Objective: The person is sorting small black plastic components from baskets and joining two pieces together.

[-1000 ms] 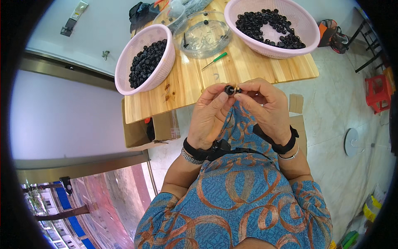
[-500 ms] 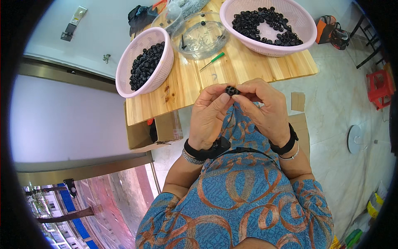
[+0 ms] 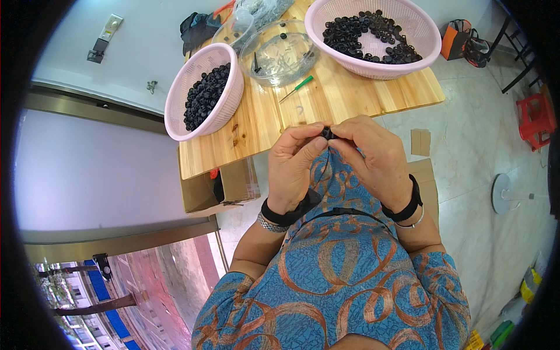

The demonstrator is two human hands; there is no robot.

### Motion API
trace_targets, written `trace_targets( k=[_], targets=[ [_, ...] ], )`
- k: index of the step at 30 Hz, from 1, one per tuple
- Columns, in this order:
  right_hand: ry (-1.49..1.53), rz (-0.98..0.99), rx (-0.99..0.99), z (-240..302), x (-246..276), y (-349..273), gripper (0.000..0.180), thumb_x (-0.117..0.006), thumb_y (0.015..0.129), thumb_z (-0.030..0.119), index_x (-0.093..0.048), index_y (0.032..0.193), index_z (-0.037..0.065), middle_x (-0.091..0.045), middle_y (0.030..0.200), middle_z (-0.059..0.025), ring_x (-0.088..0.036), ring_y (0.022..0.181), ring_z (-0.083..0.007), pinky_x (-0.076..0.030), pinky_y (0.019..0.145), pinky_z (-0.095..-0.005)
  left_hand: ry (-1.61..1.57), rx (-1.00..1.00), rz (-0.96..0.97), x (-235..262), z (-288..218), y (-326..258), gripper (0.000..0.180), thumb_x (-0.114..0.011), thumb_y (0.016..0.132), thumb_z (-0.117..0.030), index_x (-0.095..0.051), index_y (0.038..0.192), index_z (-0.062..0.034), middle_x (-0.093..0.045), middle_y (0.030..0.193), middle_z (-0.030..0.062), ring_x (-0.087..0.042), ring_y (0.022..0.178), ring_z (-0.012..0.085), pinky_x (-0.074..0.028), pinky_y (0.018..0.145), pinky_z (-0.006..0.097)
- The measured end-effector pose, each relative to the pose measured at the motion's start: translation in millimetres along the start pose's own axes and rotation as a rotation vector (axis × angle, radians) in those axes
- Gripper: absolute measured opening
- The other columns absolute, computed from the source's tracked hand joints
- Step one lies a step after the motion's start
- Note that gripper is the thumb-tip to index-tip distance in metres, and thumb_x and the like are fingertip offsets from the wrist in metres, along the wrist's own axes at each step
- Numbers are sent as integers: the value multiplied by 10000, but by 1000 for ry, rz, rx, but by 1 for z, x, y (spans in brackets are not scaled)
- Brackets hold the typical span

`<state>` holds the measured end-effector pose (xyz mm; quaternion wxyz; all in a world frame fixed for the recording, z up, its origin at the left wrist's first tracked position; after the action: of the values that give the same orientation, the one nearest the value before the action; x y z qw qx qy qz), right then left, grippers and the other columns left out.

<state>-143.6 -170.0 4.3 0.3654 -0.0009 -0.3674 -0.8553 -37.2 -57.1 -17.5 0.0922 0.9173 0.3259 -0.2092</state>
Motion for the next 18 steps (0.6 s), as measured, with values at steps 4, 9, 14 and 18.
trace_targets(
  k=[4, 9, 14, 18],
  targets=[
    [-61, 44, 33, 2, 2, 0, 149, -637, 726, 18, -558, 853, 10, -575, 777, -113, -583, 696, -282, -459, 572, -342, 55, -47, 17, -3, -4, -1, 187, -575, 817, 41, -563, 1002, 22, -600, 1031, 126, -573, 942, 148, -463, 842, 258],
    [-103, 131, 105, 1, 7, 6, 144, -636, 731, 47, -545, 840, 24, -552, 755, -101, -565, 670, -284, -450, 570, -352, 206, 26, 91, 10, -9, -1, 179, -550, 838, 16, -554, 1015, 39, -601, 1029, 155, -586, 952, 196, -482, 843, 318],
    [-42, 313, 139, -10, 10, 14, 220, -669, 726, 142, -541, 875, 44, -530, 739, -80, -544, 649, -259, -436, 557, -337, 42, 135, 135, 12, -12, -1, 168, -550, 846, 0, -559, 1011, 32, -608, 999, 123, -589, 920, 169, -482, 822, 288],
    [-24, 386, 26, -6, 15, 20, 259, -685, 722, 206, -550, 874, 46, -515, 710, -74, -529, 627, -240, -426, 546, -324, -216, 236, 178, 15, -7, -3, 143, -522, 860, -6, -558, 998, 10, -604, 1019, 132, -594, 919, 181, -484, 834, 310]
  ],
)
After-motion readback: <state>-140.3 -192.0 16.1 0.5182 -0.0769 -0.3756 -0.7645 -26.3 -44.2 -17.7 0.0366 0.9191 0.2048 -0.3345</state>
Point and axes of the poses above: each hand's wrist, its own y-axis towards the middle knuckle, its own x-axis out of the back of the hand, z = x × y, the point moved 1 cm from there along y, towards the middle knuckle
